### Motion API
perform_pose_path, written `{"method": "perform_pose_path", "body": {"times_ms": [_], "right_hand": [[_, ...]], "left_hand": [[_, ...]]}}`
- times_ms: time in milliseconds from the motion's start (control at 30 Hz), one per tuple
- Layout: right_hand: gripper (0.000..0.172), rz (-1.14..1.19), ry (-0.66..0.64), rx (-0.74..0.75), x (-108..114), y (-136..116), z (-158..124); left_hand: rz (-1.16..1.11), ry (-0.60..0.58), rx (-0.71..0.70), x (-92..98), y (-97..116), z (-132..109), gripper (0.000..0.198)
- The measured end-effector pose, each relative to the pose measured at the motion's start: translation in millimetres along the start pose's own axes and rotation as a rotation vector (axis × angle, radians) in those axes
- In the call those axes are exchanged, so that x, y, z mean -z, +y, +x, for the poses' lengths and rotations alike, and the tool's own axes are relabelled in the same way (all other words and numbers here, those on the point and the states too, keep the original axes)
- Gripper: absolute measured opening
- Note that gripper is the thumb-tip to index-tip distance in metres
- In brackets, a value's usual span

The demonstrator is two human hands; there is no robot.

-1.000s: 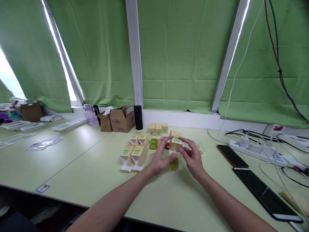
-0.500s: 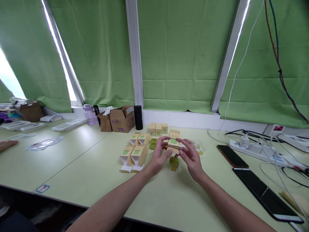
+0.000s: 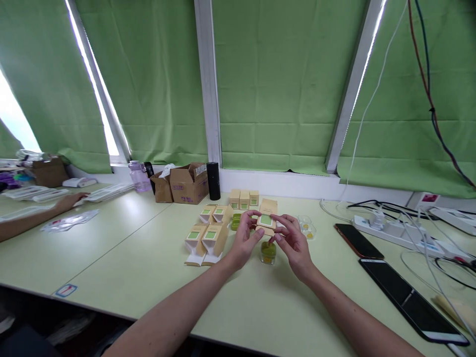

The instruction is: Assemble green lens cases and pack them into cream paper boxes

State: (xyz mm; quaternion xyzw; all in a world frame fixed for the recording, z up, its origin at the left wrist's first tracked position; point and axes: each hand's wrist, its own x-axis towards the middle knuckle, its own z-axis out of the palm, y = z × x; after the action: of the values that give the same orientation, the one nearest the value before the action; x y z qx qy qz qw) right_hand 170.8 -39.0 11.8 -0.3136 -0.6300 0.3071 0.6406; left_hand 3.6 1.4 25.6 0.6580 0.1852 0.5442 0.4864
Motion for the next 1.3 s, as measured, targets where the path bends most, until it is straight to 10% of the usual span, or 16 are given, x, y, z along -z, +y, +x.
{"method": "perform_pose_path", "body": {"times_ms": [1300], "right_hand": [[0.040,-0.043,0.054,0.007,1.1,7.3,0.4]], "left_hand": [[0.319,0.002,-0.168,2.3,-4.0,0.5,0.039]]}}
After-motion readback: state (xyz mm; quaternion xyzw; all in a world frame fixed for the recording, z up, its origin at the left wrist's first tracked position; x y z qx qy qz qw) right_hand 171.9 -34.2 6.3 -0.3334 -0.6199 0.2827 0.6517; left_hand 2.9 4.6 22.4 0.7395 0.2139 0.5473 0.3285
